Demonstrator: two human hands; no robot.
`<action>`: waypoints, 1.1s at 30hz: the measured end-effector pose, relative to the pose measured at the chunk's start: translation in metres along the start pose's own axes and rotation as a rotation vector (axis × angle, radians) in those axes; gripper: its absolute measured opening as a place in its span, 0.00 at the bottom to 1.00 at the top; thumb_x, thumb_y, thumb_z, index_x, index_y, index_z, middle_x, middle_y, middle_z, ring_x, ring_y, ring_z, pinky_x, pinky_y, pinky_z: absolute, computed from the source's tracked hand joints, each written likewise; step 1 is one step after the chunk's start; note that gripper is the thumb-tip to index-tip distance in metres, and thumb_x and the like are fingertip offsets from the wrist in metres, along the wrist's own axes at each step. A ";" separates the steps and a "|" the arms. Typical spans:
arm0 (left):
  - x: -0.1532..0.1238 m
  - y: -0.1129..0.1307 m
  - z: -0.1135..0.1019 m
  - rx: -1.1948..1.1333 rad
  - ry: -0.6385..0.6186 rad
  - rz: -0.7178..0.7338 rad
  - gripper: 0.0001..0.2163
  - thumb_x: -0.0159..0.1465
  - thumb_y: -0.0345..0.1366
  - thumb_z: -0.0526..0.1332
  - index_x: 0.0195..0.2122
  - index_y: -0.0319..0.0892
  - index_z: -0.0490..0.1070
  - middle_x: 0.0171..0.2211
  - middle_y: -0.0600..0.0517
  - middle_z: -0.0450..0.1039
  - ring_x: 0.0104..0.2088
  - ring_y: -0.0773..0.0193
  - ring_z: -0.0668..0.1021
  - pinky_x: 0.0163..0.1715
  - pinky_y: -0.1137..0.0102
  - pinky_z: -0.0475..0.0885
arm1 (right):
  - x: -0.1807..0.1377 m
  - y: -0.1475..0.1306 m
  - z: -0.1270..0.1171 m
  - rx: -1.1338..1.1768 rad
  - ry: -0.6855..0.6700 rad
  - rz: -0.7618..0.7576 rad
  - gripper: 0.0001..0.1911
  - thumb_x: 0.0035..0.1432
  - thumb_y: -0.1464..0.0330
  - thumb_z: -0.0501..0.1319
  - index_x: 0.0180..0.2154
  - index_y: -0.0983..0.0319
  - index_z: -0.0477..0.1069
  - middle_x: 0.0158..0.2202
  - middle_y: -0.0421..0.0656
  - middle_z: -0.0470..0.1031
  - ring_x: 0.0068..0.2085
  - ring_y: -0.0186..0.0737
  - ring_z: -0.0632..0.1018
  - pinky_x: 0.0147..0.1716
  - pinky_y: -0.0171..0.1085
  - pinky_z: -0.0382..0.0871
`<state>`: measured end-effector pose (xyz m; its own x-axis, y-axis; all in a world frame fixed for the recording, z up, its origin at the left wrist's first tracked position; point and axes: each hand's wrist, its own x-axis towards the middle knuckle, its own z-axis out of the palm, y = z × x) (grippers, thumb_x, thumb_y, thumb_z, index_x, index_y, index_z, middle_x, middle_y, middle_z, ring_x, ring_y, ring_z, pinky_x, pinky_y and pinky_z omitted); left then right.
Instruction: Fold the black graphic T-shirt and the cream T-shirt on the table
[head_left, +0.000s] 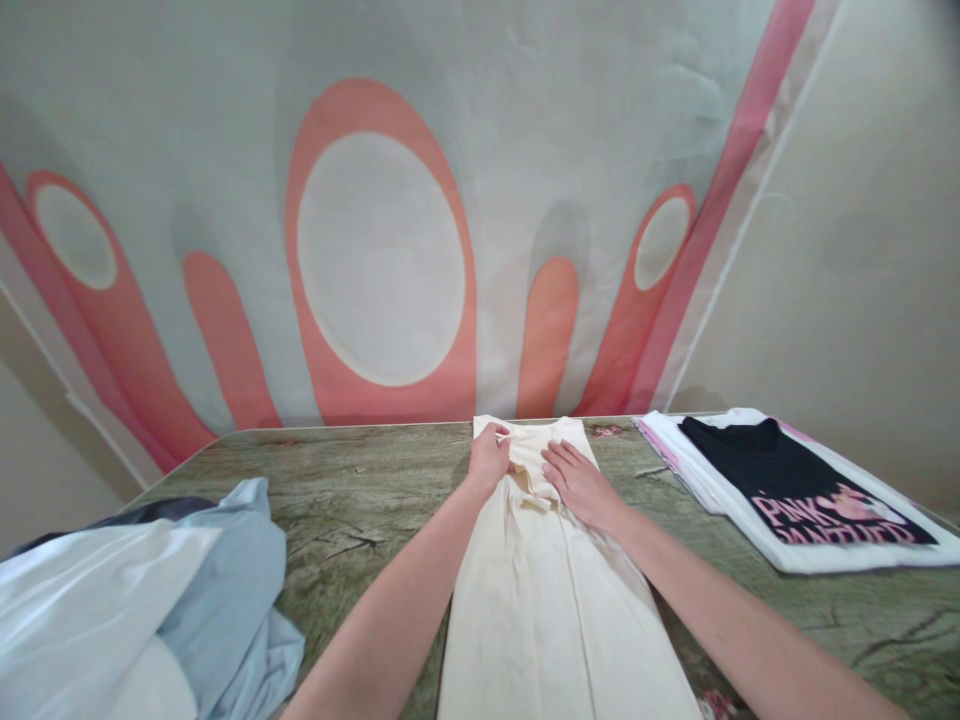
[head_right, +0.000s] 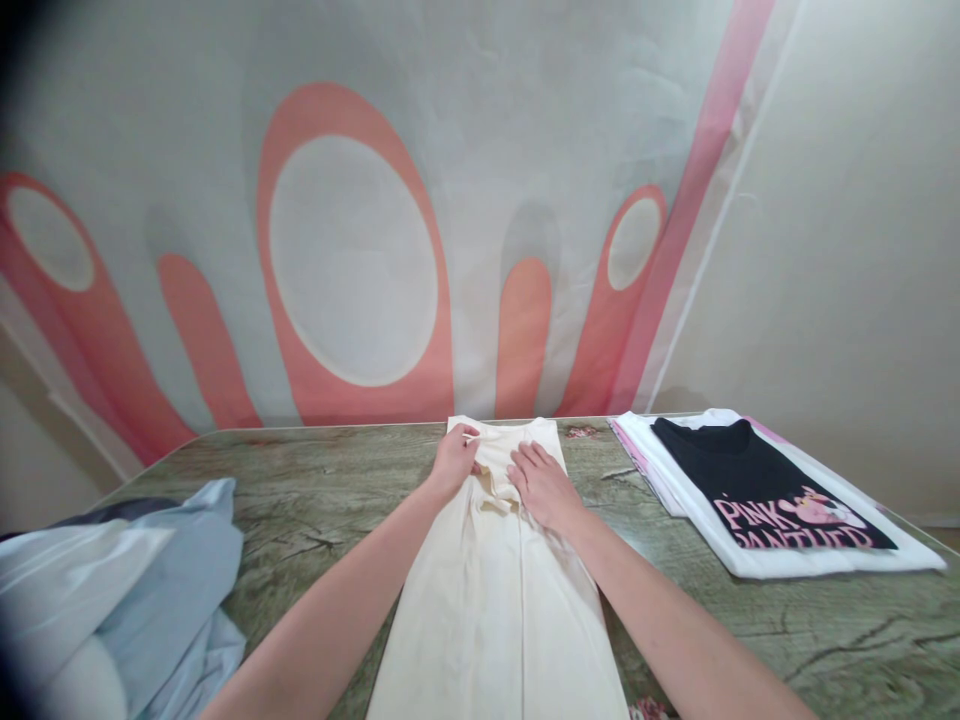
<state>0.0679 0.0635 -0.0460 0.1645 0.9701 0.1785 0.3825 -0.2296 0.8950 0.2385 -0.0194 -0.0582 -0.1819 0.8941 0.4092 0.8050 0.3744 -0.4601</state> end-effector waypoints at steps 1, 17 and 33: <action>0.000 0.001 -0.001 0.005 0.005 0.012 0.06 0.60 0.28 0.54 0.39 0.41 0.64 0.26 0.56 0.67 0.18 0.73 0.72 0.21 0.78 0.67 | 0.000 0.001 0.000 0.045 0.026 0.001 0.22 0.62 0.60 0.47 0.50 0.63 0.67 0.55 0.48 0.66 0.60 0.41 0.60 0.62 0.46 0.44; -0.003 0.006 -0.014 0.265 -0.131 0.215 0.27 0.46 0.31 0.66 0.49 0.36 0.62 0.46 0.43 0.67 0.45 0.58 0.71 0.46 0.67 0.66 | -0.008 -0.004 -0.010 -0.009 0.231 0.081 0.08 0.54 0.72 0.54 0.37 0.62 0.68 0.38 0.46 0.69 0.39 0.41 0.71 0.41 0.40 0.64; -0.008 -0.004 -0.004 0.272 -0.030 0.375 0.17 0.52 0.23 0.58 0.44 0.37 0.66 0.44 0.46 0.65 0.47 0.60 0.71 0.45 0.66 0.68 | -0.013 -0.031 -0.022 0.092 -0.002 -0.068 0.07 0.59 0.68 0.53 0.32 0.60 0.68 0.32 0.40 0.67 0.30 0.33 0.69 0.32 0.33 0.62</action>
<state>0.0617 0.0573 -0.0491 0.3617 0.8144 0.4538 0.5154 -0.5803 0.6305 0.2285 -0.0482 -0.0317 -0.2358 0.8662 0.4405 0.7355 0.4554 -0.5017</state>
